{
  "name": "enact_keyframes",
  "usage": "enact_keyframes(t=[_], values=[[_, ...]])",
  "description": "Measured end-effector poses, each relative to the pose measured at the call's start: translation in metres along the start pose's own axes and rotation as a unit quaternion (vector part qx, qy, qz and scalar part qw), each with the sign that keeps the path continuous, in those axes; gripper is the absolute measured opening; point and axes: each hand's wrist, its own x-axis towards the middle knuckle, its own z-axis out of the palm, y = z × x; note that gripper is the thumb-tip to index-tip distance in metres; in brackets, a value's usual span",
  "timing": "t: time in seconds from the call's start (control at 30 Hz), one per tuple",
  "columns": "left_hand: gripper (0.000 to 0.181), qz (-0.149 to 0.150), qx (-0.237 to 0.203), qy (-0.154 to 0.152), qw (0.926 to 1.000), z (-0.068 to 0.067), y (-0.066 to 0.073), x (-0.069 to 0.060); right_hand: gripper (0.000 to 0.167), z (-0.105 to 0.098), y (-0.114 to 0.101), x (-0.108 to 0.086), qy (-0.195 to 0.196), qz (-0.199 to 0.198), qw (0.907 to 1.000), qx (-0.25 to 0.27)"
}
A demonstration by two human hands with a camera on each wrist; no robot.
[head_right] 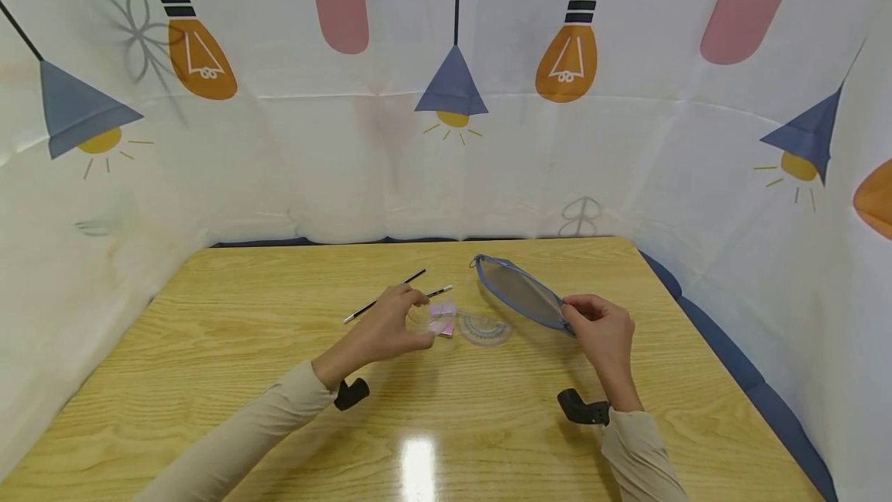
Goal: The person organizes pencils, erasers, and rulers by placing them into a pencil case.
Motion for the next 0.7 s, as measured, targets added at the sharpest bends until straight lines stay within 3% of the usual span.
enact_keyframes(t=[0.7], values=[[0.053, 0.014, -0.019, -0.006, 0.9997, 0.0, 0.009, 0.024, 0.021, -0.001, -0.002, 0.007, -0.013, 0.002, 0.9999, 0.008]])
